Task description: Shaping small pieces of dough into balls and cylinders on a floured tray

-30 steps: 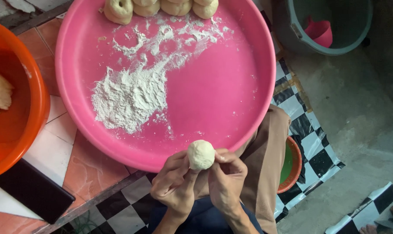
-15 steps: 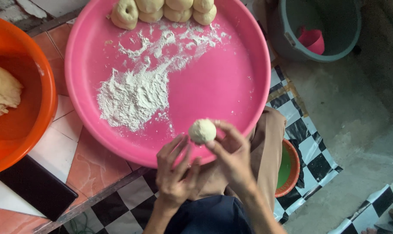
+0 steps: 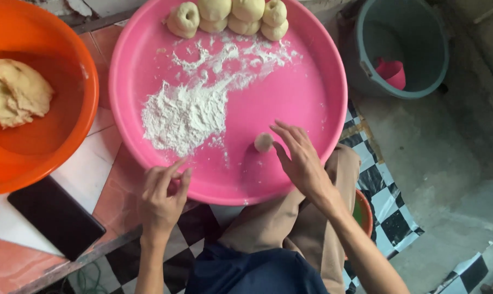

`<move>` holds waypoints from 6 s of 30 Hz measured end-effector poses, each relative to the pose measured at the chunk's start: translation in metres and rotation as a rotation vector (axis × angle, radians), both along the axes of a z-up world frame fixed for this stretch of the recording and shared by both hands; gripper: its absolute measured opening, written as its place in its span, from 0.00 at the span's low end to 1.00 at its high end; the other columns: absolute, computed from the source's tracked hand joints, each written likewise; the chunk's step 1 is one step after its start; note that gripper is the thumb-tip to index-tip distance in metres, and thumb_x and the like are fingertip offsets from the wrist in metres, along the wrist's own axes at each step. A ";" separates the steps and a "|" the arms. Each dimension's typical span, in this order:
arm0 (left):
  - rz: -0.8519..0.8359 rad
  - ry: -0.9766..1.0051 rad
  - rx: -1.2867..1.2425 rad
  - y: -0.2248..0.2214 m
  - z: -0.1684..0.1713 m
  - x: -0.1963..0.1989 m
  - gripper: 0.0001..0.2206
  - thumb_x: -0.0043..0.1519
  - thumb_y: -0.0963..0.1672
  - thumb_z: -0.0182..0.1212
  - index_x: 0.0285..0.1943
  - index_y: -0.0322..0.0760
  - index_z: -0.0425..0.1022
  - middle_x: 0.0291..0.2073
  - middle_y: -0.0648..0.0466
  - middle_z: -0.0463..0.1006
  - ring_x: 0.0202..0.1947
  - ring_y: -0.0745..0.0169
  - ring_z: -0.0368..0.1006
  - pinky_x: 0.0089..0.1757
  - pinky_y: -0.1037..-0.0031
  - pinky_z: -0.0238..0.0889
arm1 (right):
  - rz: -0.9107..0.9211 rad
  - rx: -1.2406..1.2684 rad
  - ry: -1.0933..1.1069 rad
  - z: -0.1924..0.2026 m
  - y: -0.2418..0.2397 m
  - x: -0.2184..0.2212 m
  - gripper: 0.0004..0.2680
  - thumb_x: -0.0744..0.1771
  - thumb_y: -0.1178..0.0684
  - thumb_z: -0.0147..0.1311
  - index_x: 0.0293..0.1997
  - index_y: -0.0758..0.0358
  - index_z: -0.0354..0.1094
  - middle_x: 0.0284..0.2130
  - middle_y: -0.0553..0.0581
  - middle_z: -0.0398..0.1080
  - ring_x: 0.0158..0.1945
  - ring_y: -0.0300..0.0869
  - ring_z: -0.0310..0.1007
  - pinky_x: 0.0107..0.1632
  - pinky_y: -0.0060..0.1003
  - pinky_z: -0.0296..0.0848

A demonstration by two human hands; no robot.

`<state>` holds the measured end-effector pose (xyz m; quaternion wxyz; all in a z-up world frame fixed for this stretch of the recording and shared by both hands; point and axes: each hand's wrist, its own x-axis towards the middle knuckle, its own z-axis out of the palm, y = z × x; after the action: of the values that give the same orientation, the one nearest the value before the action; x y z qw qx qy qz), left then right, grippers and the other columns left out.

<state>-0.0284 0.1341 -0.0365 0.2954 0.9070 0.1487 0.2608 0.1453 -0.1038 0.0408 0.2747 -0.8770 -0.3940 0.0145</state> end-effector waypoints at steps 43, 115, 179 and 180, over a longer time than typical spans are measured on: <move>-0.081 -0.224 0.104 0.008 -0.040 0.026 0.23 0.66 0.47 0.62 0.15 0.46 0.63 0.10 0.60 0.54 0.16 0.59 0.58 0.34 0.71 0.59 | 0.085 -0.578 0.107 -0.060 0.022 -0.035 0.35 0.72 0.30 0.37 0.74 0.83 0.37 0.72 0.85 0.37 0.76 0.70 0.34 0.73 0.61 0.33; -0.107 0.037 0.039 0.004 -0.014 0.028 0.24 0.65 0.44 0.59 0.10 0.47 0.66 0.07 0.63 0.63 0.18 0.68 0.53 0.42 0.71 0.47 | -0.075 -0.418 -0.276 -0.148 0.082 0.121 0.35 0.71 0.20 0.15 0.82 0.57 0.15 0.76 0.60 0.05 0.80 0.52 0.03 0.69 0.75 0.02; -0.081 -0.014 0.051 0.004 -0.025 0.028 0.21 0.63 0.41 0.58 0.12 0.47 0.69 0.08 0.62 0.65 0.18 0.68 0.54 0.40 0.71 0.48 | -0.129 -0.564 -0.225 -0.133 0.079 0.122 0.32 0.74 0.32 0.23 0.82 0.66 0.17 0.77 0.66 0.10 0.80 0.54 0.05 0.69 0.72 0.01; -0.074 -0.021 0.064 0.002 -0.029 0.028 0.21 0.63 0.42 0.56 0.12 0.47 0.68 0.07 0.62 0.64 0.17 0.68 0.52 0.39 0.70 0.48 | -0.227 -0.565 -0.144 -0.122 0.094 0.137 0.29 0.75 0.39 0.26 0.82 0.68 0.18 0.78 0.66 0.12 0.80 0.55 0.06 0.70 0.73 0.04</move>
<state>-0.0007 0.1365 -0.0660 0.2771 0.9181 0.1034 0.2638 0.2819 -0.0101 -0.0810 -0.0086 -0.9558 -0.2922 0.0307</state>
